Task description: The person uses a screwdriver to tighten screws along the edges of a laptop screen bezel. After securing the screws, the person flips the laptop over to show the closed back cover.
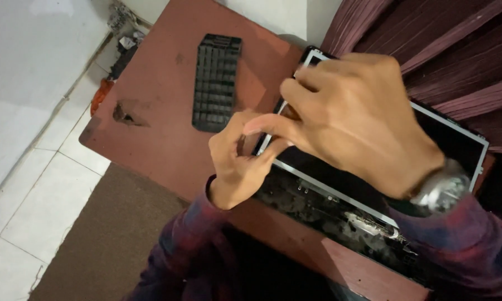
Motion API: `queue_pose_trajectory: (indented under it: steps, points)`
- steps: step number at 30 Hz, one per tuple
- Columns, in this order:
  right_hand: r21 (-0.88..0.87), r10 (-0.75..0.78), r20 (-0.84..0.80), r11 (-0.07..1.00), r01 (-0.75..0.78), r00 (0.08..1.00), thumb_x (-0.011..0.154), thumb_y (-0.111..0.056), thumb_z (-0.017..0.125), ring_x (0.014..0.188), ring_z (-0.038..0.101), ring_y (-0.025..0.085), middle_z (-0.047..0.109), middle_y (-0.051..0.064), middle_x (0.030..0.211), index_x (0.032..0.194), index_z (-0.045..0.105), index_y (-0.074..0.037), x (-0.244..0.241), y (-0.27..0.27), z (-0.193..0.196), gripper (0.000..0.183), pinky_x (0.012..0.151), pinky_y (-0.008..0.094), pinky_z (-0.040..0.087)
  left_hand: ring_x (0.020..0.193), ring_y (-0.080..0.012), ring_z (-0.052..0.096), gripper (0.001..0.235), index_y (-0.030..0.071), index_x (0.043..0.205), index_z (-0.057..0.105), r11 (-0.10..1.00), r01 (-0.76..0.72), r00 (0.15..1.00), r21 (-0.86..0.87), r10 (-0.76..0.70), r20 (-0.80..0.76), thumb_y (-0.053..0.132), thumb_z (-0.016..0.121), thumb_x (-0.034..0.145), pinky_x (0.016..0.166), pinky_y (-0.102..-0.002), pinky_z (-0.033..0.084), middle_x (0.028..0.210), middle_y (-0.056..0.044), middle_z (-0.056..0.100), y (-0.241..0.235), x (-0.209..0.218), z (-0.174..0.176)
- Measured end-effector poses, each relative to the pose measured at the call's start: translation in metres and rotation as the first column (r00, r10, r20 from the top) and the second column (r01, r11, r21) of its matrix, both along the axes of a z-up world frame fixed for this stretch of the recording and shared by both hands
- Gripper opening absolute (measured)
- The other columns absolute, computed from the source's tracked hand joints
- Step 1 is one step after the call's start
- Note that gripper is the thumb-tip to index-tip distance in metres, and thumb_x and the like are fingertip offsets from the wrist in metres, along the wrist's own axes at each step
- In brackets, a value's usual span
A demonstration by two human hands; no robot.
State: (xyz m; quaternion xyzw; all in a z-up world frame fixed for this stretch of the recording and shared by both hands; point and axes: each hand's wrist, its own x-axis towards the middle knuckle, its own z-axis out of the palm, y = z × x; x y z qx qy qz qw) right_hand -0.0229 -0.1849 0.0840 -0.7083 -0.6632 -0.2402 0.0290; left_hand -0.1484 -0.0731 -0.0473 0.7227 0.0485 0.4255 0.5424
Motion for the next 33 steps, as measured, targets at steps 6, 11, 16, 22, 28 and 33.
queue_pose_trajectory:
  steps: [6, 11, 16, 22, 28, 33]
  points:
    - [-0.031, 0.309, -0.477, 0.93, -0.367, 0.823, 0.099, 0.008, 0.063, 0.109, 0.067, 0.031, 0.062, 0.021, 0.125, 0.126, 0.059, 0.009, -0.005, -0.009, 0.042, 0.027, 0.102, 0.041, 0.059, 0.105, -0.0164, 0.06, 0.041, 0.004, 0.146, 0.043, 0.944, 0.322, 0.947, -0.073, -0.323, 0.002, 0.012, 0.062, 0.11, 0.093, -0.028, 0.054, 0.133, -0.013, 0.058, 0.017, -0.007, -0.003]
    - [-0.055, 0.231, -0.425, 0.958, -0.28, 0.875, 0.108, -0.002, 0.068, 0.078, 0.059, 0.022, 0.058, 0.013, 0.103, 0.104, 0.064, 0.002, 0.0, -0.003, 0.029, 0.007, 0.07, 0.035, 0.055, 0.125, -0.027, 0.072, 0.086, 0.001, 0.153, 0.03, 0.939, 0.324, 0.933, 0.113, -0.337, 0.127, 0.009, 0.091, 0.092, 0.118, -0.041, 0.065, 0.137, -0.018, 0.061, 0.014, 0.003, 0.011]
    - [-0.007, 0.205, -0.197, 0.978, -0.21, 0.959, 0.111, -0.048, 0.072, 0.073, 0.062, 0.018, 0.065, 0.009, 0.095, 0.095, 0.066, -0.004, 0.003, -0.003, 0.016, 0.047, 0.06, 0.031, 0.051, 0.082, -0.0212, 0.069, 0.065, 0.006, 0.162, 0.013, 0.835, 0.538, 0.843, -0.114, -0.535, 0.056, 0.008, 0.056, 0.113, 0.092, -0.035, 0.061, 0.098, -0.015, 0.069, 0.022, -0.009, 0.02]
    - [-0.14, 0.296, -0.439, 0.91, -0.39, 0.848, 0.106, -0.003, 0.053, 0.091, 0.059, 0.022, 0.066, 0.007, 0.112, 0.114, 0.064, 0.002, -0.014, -0.002, 0.053, 0.015, 0.089, 0.04, 0.05, 0.122, -0.0296, 0.073, 0.096, 0.012, 0.167, -0.006, 0.74, 0.655, 0.753, -0.153, -0.657, 0.041, 0.013, 0.071, 0.109, 0.119, -0.046, 0.061, 0.125, -0.016, 0.07, 0.024, -0.015, 0.029]
    - [-0.004, 0.055, 0.046, 0.999, -0.054, 0.997, 0.12, -0.083, 0.072, 0.058, 0.04, 0.014, 0.043, -0.004, 0.068, 0.071, 0.043, -0.017, -0.01, -0.006, 0.009, 0.087, 0.055, 0.032, 0.032, 0.061, -0.0103, 0.041, 0.073, 0.006, 0.161, 0.022, 0.825, 0.511, 0.859, -0.243, -0.499, 0.11, 0.036, 0.063, 0.109, 0.068, -0.026, 0.04, 0.067, 0.001, 0.038, 0.015, -0.005, 0.025]
    - [-0.072, 0.29, -0.369, 0.938, -0.338, 0.883, 0.101, -0.01, 0.067, 0.093, 0.062, 0.028, 0.062, 0.016, 0.109, 0.123, 0.063, 0.006, -0.024, -0.014, 0.049, 0.027, 0.09, 0.04, 0.058, 0.133, -0.0336, 0.07, 0.074, 0.009, 0.164, -0.003, 0.7, 0.704, 0.705, -0.12, -0.709, -0.002, 0.01, 0.054, 0.117, 0.128, -0.051, 0.058, 0.158, -0.022, 0.047, 0.032, -0.016, 0.032]
